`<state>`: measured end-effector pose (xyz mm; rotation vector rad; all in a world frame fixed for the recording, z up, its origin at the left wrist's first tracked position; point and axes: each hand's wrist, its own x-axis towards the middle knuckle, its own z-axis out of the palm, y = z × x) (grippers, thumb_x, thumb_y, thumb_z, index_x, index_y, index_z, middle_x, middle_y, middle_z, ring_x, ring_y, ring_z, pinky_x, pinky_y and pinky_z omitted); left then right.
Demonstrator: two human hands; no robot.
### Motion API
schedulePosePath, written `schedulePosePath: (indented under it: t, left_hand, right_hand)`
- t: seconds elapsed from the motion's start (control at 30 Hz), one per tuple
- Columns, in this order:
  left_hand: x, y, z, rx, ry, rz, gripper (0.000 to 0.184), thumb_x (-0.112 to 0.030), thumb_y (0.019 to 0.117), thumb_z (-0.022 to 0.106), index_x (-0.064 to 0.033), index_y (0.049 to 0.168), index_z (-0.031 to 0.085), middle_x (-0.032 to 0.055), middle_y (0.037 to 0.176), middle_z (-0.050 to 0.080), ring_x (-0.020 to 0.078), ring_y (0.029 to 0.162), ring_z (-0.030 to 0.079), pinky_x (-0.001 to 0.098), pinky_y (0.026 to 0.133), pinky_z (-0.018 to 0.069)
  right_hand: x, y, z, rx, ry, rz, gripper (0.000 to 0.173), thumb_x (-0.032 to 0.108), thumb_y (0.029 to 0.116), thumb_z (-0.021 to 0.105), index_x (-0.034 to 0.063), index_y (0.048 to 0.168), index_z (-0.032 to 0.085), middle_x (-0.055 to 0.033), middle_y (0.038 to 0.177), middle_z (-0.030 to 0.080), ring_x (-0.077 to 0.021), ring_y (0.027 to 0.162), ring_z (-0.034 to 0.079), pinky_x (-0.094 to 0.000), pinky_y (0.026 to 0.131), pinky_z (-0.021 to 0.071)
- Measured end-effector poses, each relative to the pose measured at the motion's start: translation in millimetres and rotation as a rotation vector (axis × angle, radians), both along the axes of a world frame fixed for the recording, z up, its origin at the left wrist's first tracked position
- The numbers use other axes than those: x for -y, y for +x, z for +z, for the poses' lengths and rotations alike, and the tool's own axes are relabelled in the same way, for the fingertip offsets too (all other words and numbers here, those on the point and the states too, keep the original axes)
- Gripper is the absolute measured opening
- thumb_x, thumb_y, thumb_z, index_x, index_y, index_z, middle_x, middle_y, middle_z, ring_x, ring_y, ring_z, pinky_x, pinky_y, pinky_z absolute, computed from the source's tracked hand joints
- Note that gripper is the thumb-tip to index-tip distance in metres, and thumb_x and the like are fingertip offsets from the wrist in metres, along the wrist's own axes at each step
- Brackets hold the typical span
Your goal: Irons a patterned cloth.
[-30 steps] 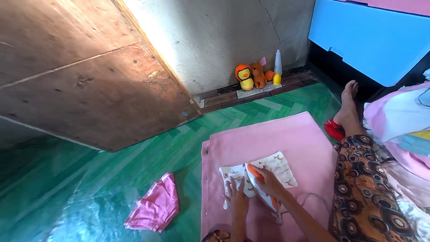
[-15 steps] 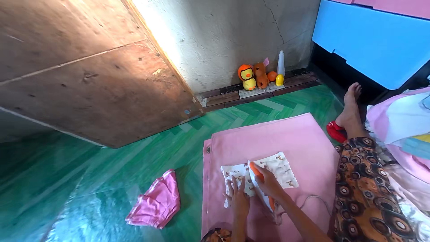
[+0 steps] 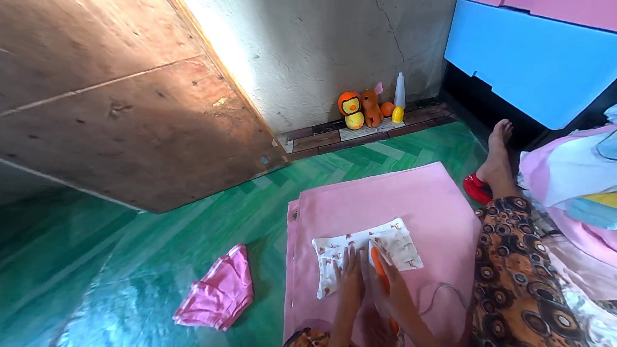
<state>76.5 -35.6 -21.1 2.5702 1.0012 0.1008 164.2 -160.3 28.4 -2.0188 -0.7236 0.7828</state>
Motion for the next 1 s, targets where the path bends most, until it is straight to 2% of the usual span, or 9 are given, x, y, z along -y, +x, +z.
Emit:
schedulePosePath:
  t: [0.13,0.3,0.4,0.57,0.63,0.77,0.87,0.93,1.0]
  left_hand:
    - [8,3,-10,-0.097,0.008,-0.006,0.053,-0.023,0.1072,0.042,-0.0099,0.159,0.040,0.0083,0.169,0.029,0.0320,0.157,0.022,0.0724,0.120,0.0074]
    - [16,-6,-4,-0.148,0.013,0.002,0.055,-0.027,0.1086,0.042,-0.0036,0.158,0.039,0.0113,0.169,0.028,0.0315,0.157,0.023,0.0714,0.121,0.0083]
    - [23,-9,6,-0.190,-0.064,0.056,0.058,-0.029,0.1096,0.042,-0.0044,0.161,0.031,0.0115,0.171,0.021,0.0293,0.158,0.021,0.0697,0.121,0.0099]
    - [21,-8,12,-0.135,-0.118,0.160,0.050,-0.018,0.1080,0.042,-0.0063,0.157,0.042,0.0117,0.168,0.030,0.0295,0.154,0.031,0.0663,0.122,0.0168]
    - [18,-8,21,-0.182,-0.163,0.199,0.050,-0.017,0.1080,0.041,-0.0075,0.157,0.042,0.0092,0.168,0.029,0.0281,0.155,0.029,0.0635,0.124,0.0160]
    - [12,-14,27,-0.223,-0.230,0.172,0.056,-0.006,0.1037,0.045,-0.0087,0.159,0.037,0.0077,0.171,0.021,0.0272,0.158,0.021,0.0631,0.124,0.0147]
    - [11,-16,26,-0.211,-0.258,0.154,0.059,-0.003,0.1018,0.047,-0.0079,0.159,0.037,0.0083,0.172,0.018,0.0281,0.158,0.019,0.0633,0.124,0.0145]
    - [11,-16,27,-0.192,-0.263,0.166,0.058,-0.003,0.1018,0.047,-0.0077,0.159,0.038,0.0092,0.172,0.018,0.0280,0.158,0.020,0.0621,0.124,0.0159]
    - [12,-15,33,-0.162,-0.276,0.177,0.055,-0.002,0.1016,0.046,-0.0063,0.156,0.043,0.0120,0.171,0.019,0.0294,0.158,0.021,0.0591,0.125,0.0166]
  right_hand:
    - [2,0,-3,0.014,0.026,-0.013,0.059,0.018,0.1040,0.053,0.0071,0.160,0.038,-0.0279,0.136,0.060,-0.0394,0.119,0.064,-0.0489,0.103,0.0519]
    - [2,-1,-4,0.008,0.035,-0.024,0.059,0.017,0.1031,0.053,0.0060,0.159,0.039,-0.0278,0.137,0.059,-0.0395,0.120,0.063,-0.0496,0.103,0.0519]
    - [4,0,-3,-0.006,0.060,-0.010,0.058,0.016,0.1033,0.053,0.0049,0.158,0.040,-0.0281,0.138,0.059,-0.0399,0.122,0.062,-0.0497,0.106,0.0501]
    - [-17,10,3,0.013,0.197,0.013,0.054,0.017,0.1025,0.054,0.0035,0.155,0.046,-0.0249,0.140,0.060,-0.0363,0.128,0.061,-0.0479,0.111,0.0472]
    - [-38,22,10,-0.006,0.203,0.032,0.054,0.019,0.1036,0.054,0.0045,0.155,0.045,-0.0243,0.141,0.060,-0.0350,0.129,0.060,-0.0469,0.111,0.0466]
    - [-75,41,9,-0.085,0.126,0.104,0.054,0.021,0.1065,0.052,0.0098,0.158,0.041,-0.0229,0.141,0.058,-0.0317,0.109,0.069,-0.0453,0.089,0.0588]
    - [-78,38,15,-0.095,0.040,0.122,0.055,0.018,0.1066,0.051,0.0087,0.160,0.038,-0.0240,0.142,0.057,-0.0339,0.119,0.065,-0.0456,0.099,0.0545]
    - [-70,34,15,-0.062,0.034,0.139,0.056,0.017,0.1057,0.052,0.0065,0.159,0.038,-0.0251,0.144,0.056,-0.0355,0.129,0.059,-0.0459,0.110,0.0467]
    - [-62,31,14,-0.011,0.036,0.159,0.056,0.018,0.1053,0.052,0.0062,0.159,0.040,-0.0252,0.142,0.058,-0.0364,0.130,0.058,-0.0466,0.112,0.0451]
